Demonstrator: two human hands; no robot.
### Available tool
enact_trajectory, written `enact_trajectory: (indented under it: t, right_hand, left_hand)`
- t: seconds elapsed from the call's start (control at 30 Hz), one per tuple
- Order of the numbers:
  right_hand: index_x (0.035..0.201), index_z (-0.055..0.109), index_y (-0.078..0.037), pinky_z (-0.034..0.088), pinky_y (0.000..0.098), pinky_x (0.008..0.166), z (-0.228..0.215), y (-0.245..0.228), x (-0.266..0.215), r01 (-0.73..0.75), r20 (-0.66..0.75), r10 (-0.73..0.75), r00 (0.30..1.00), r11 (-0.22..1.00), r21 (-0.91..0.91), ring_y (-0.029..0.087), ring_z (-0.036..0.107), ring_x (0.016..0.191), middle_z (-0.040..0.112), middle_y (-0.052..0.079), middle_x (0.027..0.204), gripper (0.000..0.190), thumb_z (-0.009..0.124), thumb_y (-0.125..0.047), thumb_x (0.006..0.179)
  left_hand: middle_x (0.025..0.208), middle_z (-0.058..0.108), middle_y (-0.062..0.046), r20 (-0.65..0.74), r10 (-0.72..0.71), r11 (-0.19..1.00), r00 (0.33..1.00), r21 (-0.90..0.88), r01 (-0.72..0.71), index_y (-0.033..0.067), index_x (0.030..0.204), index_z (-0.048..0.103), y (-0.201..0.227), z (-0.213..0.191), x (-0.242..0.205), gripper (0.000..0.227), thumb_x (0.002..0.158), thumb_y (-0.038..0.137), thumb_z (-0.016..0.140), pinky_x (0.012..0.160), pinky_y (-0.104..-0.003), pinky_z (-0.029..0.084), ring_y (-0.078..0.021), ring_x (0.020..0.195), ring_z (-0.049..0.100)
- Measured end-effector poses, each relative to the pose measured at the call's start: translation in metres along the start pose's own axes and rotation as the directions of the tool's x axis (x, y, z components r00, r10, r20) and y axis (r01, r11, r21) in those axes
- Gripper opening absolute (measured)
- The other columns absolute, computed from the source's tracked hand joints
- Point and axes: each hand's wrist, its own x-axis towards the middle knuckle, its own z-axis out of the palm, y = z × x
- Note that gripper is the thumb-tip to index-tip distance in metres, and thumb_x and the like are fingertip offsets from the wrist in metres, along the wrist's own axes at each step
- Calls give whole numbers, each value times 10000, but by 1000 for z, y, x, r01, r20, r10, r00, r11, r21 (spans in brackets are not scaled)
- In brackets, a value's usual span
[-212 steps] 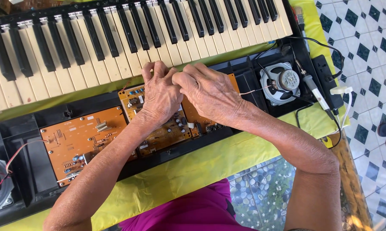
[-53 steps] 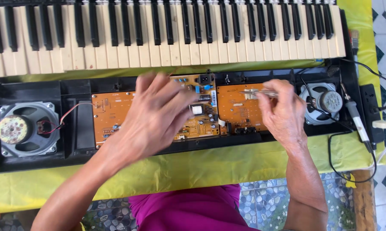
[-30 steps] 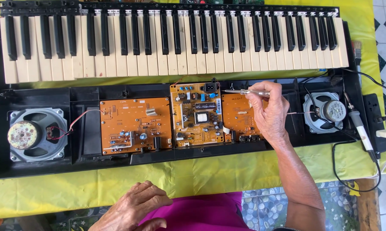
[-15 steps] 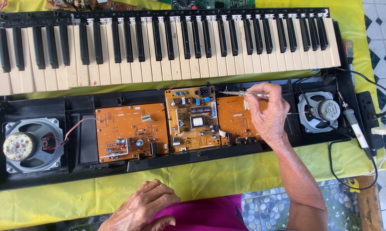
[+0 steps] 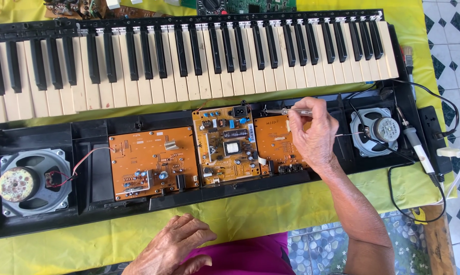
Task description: The person uses a screwdriver to work on the internal circuit board of an open electronic keyboard. They manipulate small components and wires on the orange PCB while the keyboard keys and speakers are visible.
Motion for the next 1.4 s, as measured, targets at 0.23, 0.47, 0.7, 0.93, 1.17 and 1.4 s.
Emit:
enact_trajectory:
  t: [0.23,0.47,0.7,0.93,1.17,1.4]
  right_hand:
    - [1093,548,18,588,344,710,-8,0,6,14,-61,-20,998,996,-92,244,700,737,700,107,947,191,722,18,1014]
    - [1103,545,-15,549,305,660,-3,8,5,0,-12,-1,1000,996,-95,196,689,720,693,59,946,196,721,8,1019]
    - [1166,461,14,608,322,746,-17,-28,15,90,-31,-89,996,996,6,252,732,810,708,148,959,351,751,92,986]
    - [1126,567,-27,599,270,774,-11,-60,28,16,54,-30,998,971,239,190,768,897,749,92,986,422,899,-103,878]
    - [1086,522,-41,593,311,781,24,-77,57,167,150,-238,960,911,377,242,656,915,621,121,998,209,683,-167,1041]
    - [1147,429,-73,594,363,840,41,-101,72,37,345,-176,922,927,374,272,768,1001,734,127,1146,187,596,-105,1069]
  left_hand:
    - [1077,699,-111,-2,-24,999,1000,35,24,71,1149,678,-4,3,-2,407,1050,452,576,770,-428,468,-299,947,630]
    - [1071,689,-118,3,-5,999,1000,41,5,70,1146,673,-6,4,-2,394,1047,442,591,770,-432,462,-314,935,613]
    - [1088,676,-127,11,-4,999,1000,39,4,63,1176,661,3,-5,4,385,1044,420,604,783,-436,471,-318,947,610]
    - [1095,646,-134,-3,2,1000,1000,-15,-2,40,1169,632,16,-16,12,364,1069,377,539,819,-444,463,-321,946,581]
    - [1103,644,-106,-93,-18,1000,996,14,19,64,1195,633,16,-15,7,314,1061,337,550,879,-454,460,-316,967,581]
    - [1074,645,-109,-145,-17,1000,989,5,18,52,1167,630,24,-28,4,268,1055,286,562,838,-433,470,-305,929,584]
